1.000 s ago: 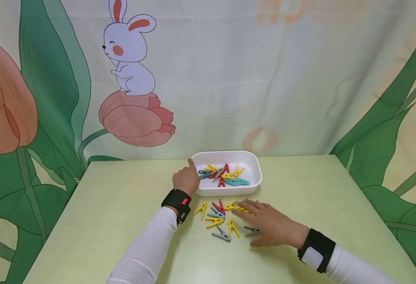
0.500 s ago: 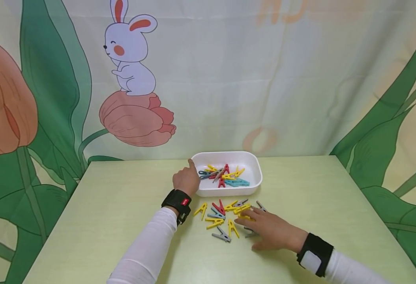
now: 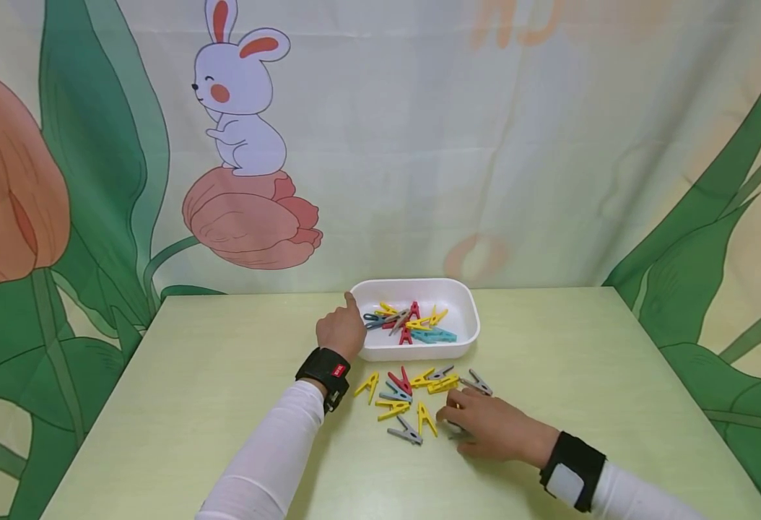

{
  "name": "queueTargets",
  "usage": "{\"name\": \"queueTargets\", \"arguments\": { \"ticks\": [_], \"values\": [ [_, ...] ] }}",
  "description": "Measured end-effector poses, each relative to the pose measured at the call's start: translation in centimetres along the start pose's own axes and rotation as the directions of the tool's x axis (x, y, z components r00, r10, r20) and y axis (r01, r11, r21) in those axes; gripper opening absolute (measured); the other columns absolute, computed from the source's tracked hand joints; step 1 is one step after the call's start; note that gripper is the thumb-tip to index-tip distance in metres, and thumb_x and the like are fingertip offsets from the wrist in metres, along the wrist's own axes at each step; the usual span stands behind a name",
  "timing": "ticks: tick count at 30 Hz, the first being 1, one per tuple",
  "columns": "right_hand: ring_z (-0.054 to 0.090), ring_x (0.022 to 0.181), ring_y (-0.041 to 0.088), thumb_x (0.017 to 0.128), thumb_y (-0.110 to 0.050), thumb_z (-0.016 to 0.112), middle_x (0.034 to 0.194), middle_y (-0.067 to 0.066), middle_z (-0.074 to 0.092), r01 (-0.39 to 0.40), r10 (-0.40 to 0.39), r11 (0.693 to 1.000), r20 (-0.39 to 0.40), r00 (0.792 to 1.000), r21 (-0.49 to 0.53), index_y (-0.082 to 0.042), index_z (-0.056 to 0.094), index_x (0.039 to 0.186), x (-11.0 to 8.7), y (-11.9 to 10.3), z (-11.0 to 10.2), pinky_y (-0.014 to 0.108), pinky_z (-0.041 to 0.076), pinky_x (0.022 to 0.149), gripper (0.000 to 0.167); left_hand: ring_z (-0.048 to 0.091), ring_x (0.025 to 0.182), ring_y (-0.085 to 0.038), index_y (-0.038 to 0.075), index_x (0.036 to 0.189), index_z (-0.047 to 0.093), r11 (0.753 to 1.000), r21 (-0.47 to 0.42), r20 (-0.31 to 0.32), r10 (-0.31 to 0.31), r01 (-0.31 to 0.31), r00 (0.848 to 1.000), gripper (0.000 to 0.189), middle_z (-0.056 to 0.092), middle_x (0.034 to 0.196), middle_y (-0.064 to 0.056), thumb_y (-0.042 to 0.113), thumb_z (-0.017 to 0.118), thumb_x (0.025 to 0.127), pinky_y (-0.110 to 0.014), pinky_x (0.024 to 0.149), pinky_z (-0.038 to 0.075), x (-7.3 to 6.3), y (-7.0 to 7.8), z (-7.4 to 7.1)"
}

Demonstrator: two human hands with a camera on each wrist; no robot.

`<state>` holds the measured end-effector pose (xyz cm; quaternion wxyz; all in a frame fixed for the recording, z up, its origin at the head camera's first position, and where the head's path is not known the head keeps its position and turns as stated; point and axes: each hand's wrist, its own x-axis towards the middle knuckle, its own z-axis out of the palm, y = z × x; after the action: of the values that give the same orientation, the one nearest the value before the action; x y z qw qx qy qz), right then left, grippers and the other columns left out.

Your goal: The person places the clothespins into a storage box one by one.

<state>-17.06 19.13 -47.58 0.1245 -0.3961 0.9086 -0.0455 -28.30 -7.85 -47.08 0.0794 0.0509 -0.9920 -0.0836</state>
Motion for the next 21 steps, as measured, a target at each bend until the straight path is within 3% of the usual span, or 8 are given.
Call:
{"name": "queueTargets", "arguments": {
  "ticks": [11,21],
  "values": [
    [0.049,0.091,0.009,0.086,-0.016,0.075,0.106,-0.006,0.053,0.055,-0.058,0.997,-0.083,0.995,-0.045,-0.023,0.067,0.114,0.02,0.14,0.78,0.025,0.049,0.077,0.030,0.061,0.059,-0.025,0.001,0.149,0.038,1.000,-0.004,0.020,-0.012,0.012,1.000,0.057,0.068,0.076,-0.014,0.019,0.051,0.097,-0.039,0.057,0.049,0.14,0.04,0.16],
    [0.049,0.087,0.007,0.085,-0.015,0.075,0.094,-0.009,0.055,0.073,-0.077,0.996,-0.081,0.994,-0.048,-0.025,0.071,0.093,0.00,0.07,0.91,0.024,0.047,0.075,0.013,0.060,0.058,-0.025,0.000,0.149,0.039,1.000,-0.006,0.005,-0.005,0.005,1.000,0.057,0.068,0.076,-0.014,0.019,0.052,0.097,-0.039,0.056,0.049,0.08,-0.09,0.23]
  ]
}}
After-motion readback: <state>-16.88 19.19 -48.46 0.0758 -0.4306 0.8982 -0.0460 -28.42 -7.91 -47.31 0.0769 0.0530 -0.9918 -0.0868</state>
